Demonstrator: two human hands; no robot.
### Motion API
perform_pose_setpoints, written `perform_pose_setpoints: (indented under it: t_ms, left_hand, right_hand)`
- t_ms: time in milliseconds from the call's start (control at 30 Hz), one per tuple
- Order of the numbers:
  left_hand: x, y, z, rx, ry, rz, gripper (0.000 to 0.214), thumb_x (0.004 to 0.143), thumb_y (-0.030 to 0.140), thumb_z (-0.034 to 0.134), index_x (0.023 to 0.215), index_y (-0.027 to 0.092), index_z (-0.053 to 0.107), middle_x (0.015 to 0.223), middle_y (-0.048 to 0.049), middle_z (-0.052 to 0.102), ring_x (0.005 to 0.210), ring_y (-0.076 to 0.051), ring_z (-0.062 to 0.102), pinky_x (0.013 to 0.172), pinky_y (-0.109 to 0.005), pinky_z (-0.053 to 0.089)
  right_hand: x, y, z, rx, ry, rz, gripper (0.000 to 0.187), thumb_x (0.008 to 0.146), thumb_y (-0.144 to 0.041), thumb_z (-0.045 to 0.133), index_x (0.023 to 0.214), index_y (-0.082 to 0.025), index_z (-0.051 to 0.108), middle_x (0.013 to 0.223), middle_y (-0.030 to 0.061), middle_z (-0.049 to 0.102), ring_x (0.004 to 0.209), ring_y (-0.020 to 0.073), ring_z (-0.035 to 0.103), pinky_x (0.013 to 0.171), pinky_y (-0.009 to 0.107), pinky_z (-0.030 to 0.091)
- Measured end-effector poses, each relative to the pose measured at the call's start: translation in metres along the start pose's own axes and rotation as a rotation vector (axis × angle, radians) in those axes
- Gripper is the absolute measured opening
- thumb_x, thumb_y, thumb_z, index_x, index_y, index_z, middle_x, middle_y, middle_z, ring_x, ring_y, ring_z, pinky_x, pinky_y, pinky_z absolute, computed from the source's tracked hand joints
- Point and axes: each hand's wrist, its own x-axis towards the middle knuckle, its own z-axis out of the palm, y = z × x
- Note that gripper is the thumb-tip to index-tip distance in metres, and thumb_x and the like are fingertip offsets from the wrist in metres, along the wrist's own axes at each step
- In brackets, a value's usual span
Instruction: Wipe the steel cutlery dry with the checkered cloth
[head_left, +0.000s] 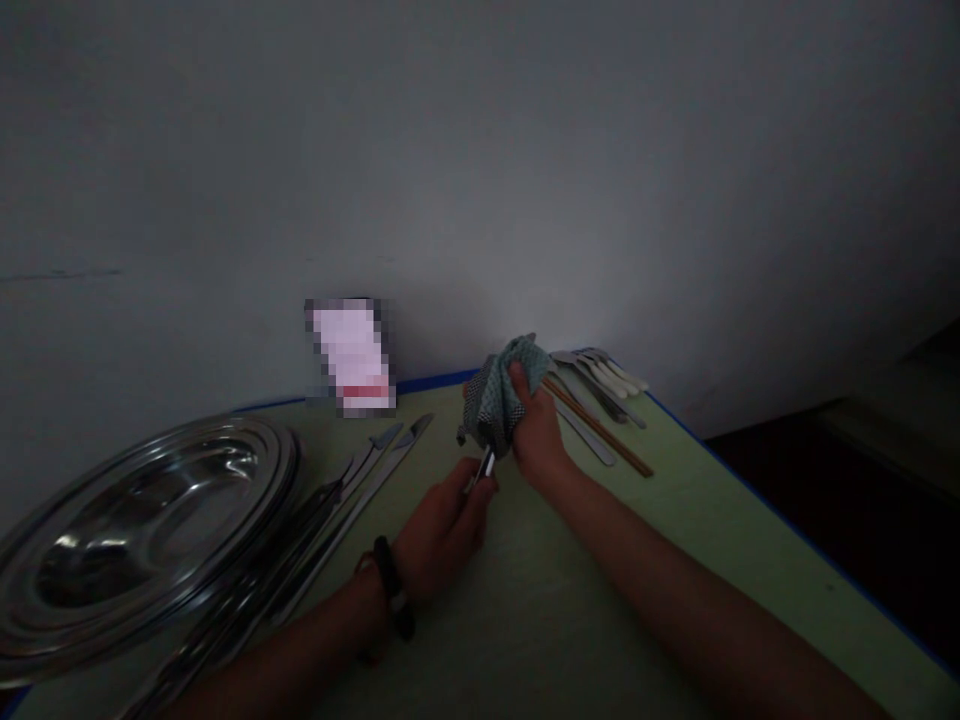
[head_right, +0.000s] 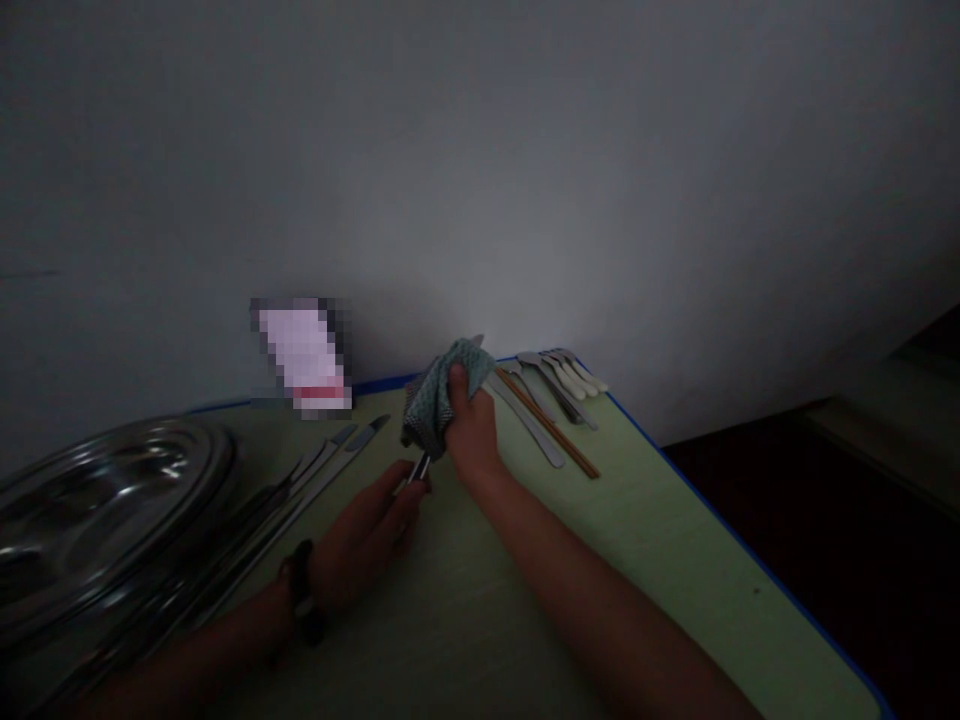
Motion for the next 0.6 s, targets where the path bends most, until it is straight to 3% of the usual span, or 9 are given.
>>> perform_pose_setpoints:
  t_ms: [133,300,367,467,600]
  left_hand:
    - [-0.001,0.002,0.000,0.036,-0.060,-0.011,0.030,0.094,0.042,0.029,0.087,0.020,0.047,0.054,0.0069,0.044,0.048,-0.012,0.043,0.048,-0.023,0.031]
    - [-0.003,0.005,-0.001,0.075,-0.136,0.037,0.026,0.094,0.038,0.033,0.095,0.019,0.052,0.054,0.0069,0.045,0.048,-0.012,0.045,0.047,-0.023,0.030]
    - [-0.003,0.005,-0.002,0.084,-0.171,0.052,0.026,0.094,0.036,0.033,0.097,0.019,0.052,0.054,0.0069,0.045,0.047,-0.012,0.045,0.048,-0.023,0.030]
    - [-0.002,0.005,-0.004,0.050,-0.197,0.049,0.029,0.094,0.036,0.029,0.098,0.018,0.051,0.053,0.0072,0.044,0.046,-0.012,0.045,0.048,-0.023,0.033]
    - [-0.002,0.004,-0.004,-0.015,-0.145,0.029,0.031,0.095,0.040,0.028,0.100,0.019,0.050,0.053,0.0075,0.044,0.047,-0.012,0.045,0.048,-0.022,0.034]
  right_hand:
    - [0.012,-0.019,-0.002,0.342,0.014,0.085,0.019,0.079,-0.037,0.055,0.076,-0.019,0.059,0.069,0.0008,0.068,0.069,0.0174,0.066,0.065,0.031,0.052]
    - [0.032,-0.042,-0.018,0.533,0.322,0.145,0.018,0.086,-0.029,0.045,0.074,-0.020,0.055,0.056,-0.0051,0.062,0.052,0.0113,0.061,0.061,0.027,0.052]
    - [0.035,-0.043,-0.022,0.527,0.374,0.122,0.022,0.088,-0.032,0.044,0.072,-0.019,0.053,0.052,-0.0065,0.059,0.046,0.0096,0.057,0.057,0.025,0.051]
    - [0.030,-0.037,-0.019,0.480,0.328,0.055,0.024,0.086,-0.039,0.046,0.073,-0.020,0.053,0.054,-0.0062,0.059,0.045,0.0099,0.056,0.056,0.025,0.051]
    - [0.017,-0.021,-0.007,0.384,0.243,0.013,0.029,0.081,-0.048,0.050,0.078,-0.020,0.054,0.062,-0.0042,0.061,0.055,0.0116,0.060,0.059,0.026,0.050]
